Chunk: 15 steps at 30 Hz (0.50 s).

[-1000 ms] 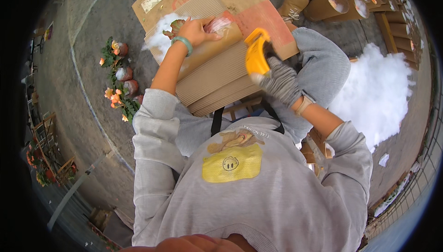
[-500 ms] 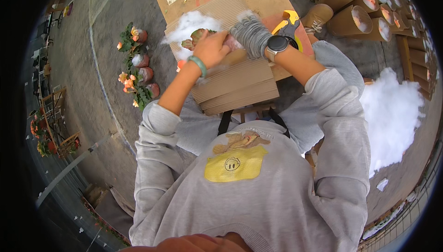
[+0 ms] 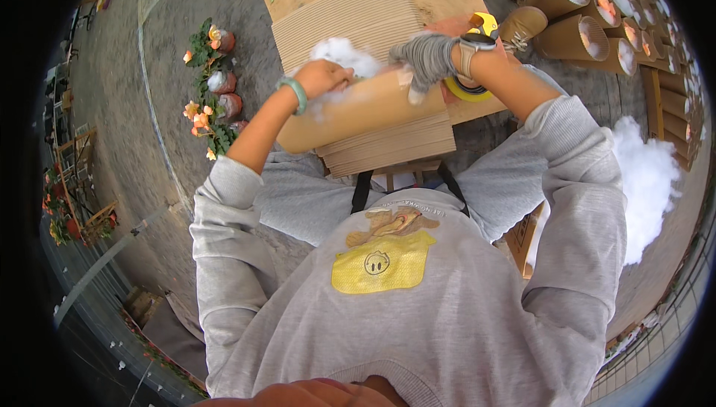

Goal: The person assembles decorative cardboard cylinders by placing cotton and artificial flowers into a flat cardboard sheet, rolling it into a tube, and sealing it with tape. The finished cylinders are placed upright in a nearby group.

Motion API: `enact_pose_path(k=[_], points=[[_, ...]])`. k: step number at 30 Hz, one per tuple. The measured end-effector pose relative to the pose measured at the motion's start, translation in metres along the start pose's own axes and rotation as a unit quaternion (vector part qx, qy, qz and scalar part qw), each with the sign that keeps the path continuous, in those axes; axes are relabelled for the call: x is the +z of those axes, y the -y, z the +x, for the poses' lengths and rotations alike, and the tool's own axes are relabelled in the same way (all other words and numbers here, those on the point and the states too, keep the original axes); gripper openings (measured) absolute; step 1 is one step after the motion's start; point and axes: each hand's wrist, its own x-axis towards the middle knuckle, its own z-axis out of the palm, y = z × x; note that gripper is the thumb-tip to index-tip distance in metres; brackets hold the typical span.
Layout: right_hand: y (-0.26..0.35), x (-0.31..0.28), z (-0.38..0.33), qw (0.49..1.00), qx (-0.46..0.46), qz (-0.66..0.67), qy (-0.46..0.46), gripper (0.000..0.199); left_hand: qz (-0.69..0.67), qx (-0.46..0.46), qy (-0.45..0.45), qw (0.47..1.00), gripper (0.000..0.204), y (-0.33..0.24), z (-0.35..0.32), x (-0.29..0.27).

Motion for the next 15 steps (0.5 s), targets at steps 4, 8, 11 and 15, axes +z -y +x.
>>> enact_pose_path(k=[4, 8, 11, 15], points=[[-0.020, -0.012, 0.018, 0.999, 0.028, 0.040, 0.022, 0.079, 0.153, -0.085, -0.242, 0.954, 0.045, 0.020, 0.017, -0.040], [-0.018, -0.017, 0.022, 0.995, 0.065, 0.074, 0.031, 0.080, -0.044, -0.150, -0.435, 0.887, 0.060, 0.017, 0.048, -0.033], [-0.011, -0.021, 0.023, 0.994, 0.078, 0.059, 0.049, 0.081, 0.086, -0.212, -0.274, 0.934, 0.059, 0.012, 0.070, -0.017], [-0.003, -0.020, 0.022, 0.996, 0.080, -0.003, 0.036, 0.082, 0.148, -0.135, -0.100, 0.975, 0.044, 0.000, 0.078, -0.023]])
